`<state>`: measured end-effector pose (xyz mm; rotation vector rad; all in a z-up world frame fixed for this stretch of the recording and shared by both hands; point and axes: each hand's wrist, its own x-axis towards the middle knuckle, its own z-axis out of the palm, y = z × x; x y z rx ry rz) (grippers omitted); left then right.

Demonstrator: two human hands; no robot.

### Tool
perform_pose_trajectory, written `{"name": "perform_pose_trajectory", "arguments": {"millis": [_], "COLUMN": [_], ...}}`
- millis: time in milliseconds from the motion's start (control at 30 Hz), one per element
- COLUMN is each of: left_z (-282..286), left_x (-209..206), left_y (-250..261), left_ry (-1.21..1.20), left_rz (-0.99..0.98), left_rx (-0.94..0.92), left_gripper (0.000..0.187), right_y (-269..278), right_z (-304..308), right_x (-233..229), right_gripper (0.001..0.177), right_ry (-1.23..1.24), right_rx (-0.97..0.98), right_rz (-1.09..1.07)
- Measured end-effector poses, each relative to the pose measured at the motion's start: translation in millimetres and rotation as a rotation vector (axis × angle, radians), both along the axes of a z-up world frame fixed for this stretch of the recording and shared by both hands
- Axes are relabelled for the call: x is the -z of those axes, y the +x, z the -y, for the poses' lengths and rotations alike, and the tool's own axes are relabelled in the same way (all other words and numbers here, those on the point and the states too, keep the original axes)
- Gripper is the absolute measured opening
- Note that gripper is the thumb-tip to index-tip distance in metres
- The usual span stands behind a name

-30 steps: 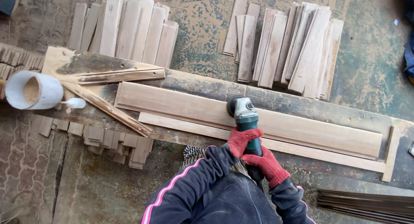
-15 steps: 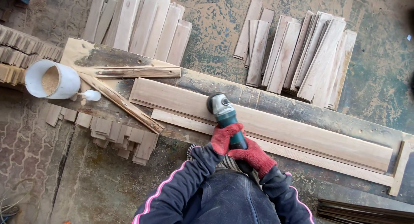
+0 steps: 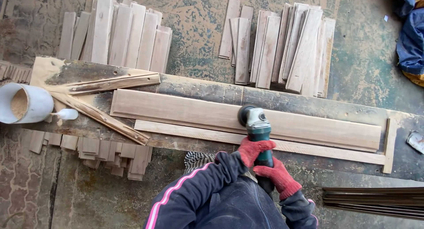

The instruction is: Sanding wooden planks with a handheld angle grinder fitted with a sanding disc.

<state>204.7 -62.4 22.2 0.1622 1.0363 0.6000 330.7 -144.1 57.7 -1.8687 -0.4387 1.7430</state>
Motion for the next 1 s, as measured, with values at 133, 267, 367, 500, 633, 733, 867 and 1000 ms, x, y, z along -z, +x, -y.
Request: {"name": "perform_pose_trajectory", "arguments": {"millis": [133, 267, 367, 500, 633, 733, 867, 1000], "left_z": [-5.2, -7.8, -9.5, -6.8, -9.4, -13.5, -16.1, -23.6], "left_x": [-19.1, -22.9, -24.0, -20.4, -25.8, -28.9, -21.3, -7.0], "left_y": [-48.5, -61.5, -42.1, 4.3, 16.5, -8.1, -55.9, -116.9], "left_ry": [0.049, 0.007, 0.010, 0.026, 0.086, 0.081, 0.036, -0.036], "left_rz": [0.050, -0.029, -0.007, 0.039, -0.089, -0.089, -0.060, -0.028], "left_rx": [-0.091, -0.169, -0.113, 0.049, 0.216, 0.187, 0.044, -0.220], "left_gripper": [0.035, 0.037, 0.033, 0.035, 0.046, 0.043, 0.039, 0.043], "right_y": [-25.7, -36.7, -21.0, 9.0, 19.1, -0.7, -45.4, -110.9], "right_z": [-33.3, -45.1, -31.7, -1.3, 15.6, 5.9, -20.9, -56.1], "right_x": [-13.6, -21.0, -12.8, -3.8, 3.7, 2.7, -9.8, -16.6], "right_gripper": [0.064, 0.054, 0.057, 0.049, 0.037, 0.042, 0.042, 0.054], "right_ry": [-0.066, -0.020, -0.022, -0.064, -0.077, -0.093, -0.069, -0.007], "right_rx": [-0.253, -0.365, -0.330, -0.057, 0.103, 0.070, -0.044, -0.296], "right_rz": [-0.113, -0.068, -0.054, -0.027, -0.068, -0.048, -0.049, 0.028]}}
